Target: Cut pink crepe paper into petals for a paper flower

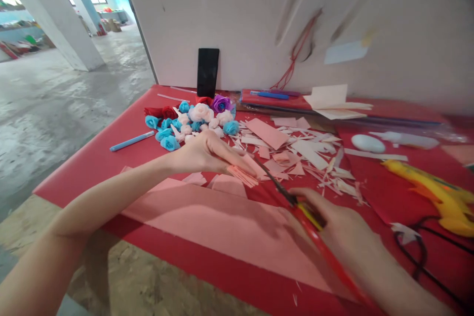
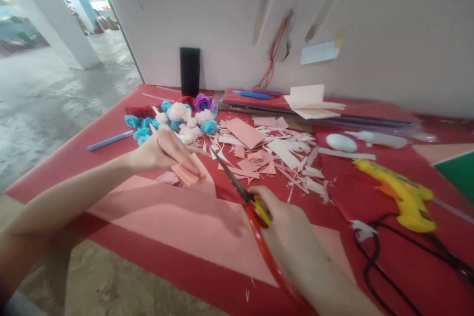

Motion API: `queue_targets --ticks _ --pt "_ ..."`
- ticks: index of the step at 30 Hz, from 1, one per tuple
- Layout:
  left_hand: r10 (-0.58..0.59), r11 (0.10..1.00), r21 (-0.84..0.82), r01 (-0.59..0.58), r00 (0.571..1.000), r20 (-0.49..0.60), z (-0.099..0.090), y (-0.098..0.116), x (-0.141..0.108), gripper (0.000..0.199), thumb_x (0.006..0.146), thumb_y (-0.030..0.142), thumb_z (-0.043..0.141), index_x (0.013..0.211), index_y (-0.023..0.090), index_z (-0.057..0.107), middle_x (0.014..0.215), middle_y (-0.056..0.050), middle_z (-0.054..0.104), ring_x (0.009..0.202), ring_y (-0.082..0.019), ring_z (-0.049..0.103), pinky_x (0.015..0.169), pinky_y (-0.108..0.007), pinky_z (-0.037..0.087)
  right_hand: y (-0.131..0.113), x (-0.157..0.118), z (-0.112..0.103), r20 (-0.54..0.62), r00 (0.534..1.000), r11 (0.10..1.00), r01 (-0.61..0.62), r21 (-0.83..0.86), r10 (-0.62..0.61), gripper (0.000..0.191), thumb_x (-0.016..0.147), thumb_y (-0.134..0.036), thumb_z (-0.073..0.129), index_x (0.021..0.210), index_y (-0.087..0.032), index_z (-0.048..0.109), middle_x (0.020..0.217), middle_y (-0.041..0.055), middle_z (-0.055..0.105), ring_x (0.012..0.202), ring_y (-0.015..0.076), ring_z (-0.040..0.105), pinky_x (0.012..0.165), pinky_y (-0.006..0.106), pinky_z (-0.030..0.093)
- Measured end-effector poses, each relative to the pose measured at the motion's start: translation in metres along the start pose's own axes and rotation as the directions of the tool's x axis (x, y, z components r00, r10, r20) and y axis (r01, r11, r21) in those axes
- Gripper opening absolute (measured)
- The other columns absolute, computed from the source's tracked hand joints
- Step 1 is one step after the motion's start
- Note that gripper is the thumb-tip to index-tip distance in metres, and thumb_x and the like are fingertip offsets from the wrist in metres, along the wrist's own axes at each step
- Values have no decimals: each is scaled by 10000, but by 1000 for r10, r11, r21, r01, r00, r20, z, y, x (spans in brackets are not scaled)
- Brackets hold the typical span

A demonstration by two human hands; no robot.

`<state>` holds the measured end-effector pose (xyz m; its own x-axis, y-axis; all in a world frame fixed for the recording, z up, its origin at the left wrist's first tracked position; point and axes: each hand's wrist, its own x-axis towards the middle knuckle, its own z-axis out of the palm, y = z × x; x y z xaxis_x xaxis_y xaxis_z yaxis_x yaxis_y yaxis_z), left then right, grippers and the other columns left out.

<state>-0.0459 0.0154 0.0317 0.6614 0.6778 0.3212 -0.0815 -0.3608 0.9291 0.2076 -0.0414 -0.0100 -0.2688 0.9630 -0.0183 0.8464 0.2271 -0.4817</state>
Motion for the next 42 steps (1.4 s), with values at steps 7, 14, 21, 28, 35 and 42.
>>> queue_targets --ticks 7,14,21,28,35,42 --pt "-118 989 -110 98 975 -188 28 1 2 179 680 84 688 734 244 746 812 15 744 835 -160 695 1121 -384 273 15 -6 18 -95 937 873 271 -406 -335 346 856 -269 426 1167 -146 517 999 123 659 863 262 650 676 354 530" --pt "-123 979 -186 85 971 -204 48 11 -4 228 689 62 673 723 277 740 820 48 740 809 -161 700 1148 -434 189 -47 -10 -13 -324 816 864 504 -8 -479 228 894 -200 397 848 -160 617 659 31 633 595 153 617 517 242 486" --pt "4 995 -100 -24 980 -197 50 11 -7 283 702 69 682 822 322 727 904 57 730 951 -180 666 1150 -450 159 -66 -9 -14 -282 903 830 415 372 -325 239 845 -196 441 643 -190 569 530 -31 594 412 87 519 386 185 404" --pt "126 992 53 -118 974 -189 53 8 -13 401 740 120 680 1035 390 646 1028 52 701 1051 -173 618 1128 -463 183 -64 -12 -11 -312 894 797 434 419 -323 248 853 -196 469 621 -196 557 547 -44 602 494 88 581 475 171 444" --pt "193 981 57 -187 972 -136 56 9 -17 486 774 133 647 1142 438 559 1144 35 654 1110 -193 576 937 -422 450 -65 -16 -12 -349 848 781 513 355 -398 235 850 -151 437 646 -185 548 557 -46 580 508 59 573 498 130 437" --pt "319 926 260 -273 936 -150 58 12 -17 475 805 202 626 1215 410 511 1089 12 684 1063 -185 610 1062 -459 313 -67 -16 -11 -422 824 797 521 306 -377 149 773 -127 488 642 -197 499 520 -55 527 457 74 529 457 165 433"
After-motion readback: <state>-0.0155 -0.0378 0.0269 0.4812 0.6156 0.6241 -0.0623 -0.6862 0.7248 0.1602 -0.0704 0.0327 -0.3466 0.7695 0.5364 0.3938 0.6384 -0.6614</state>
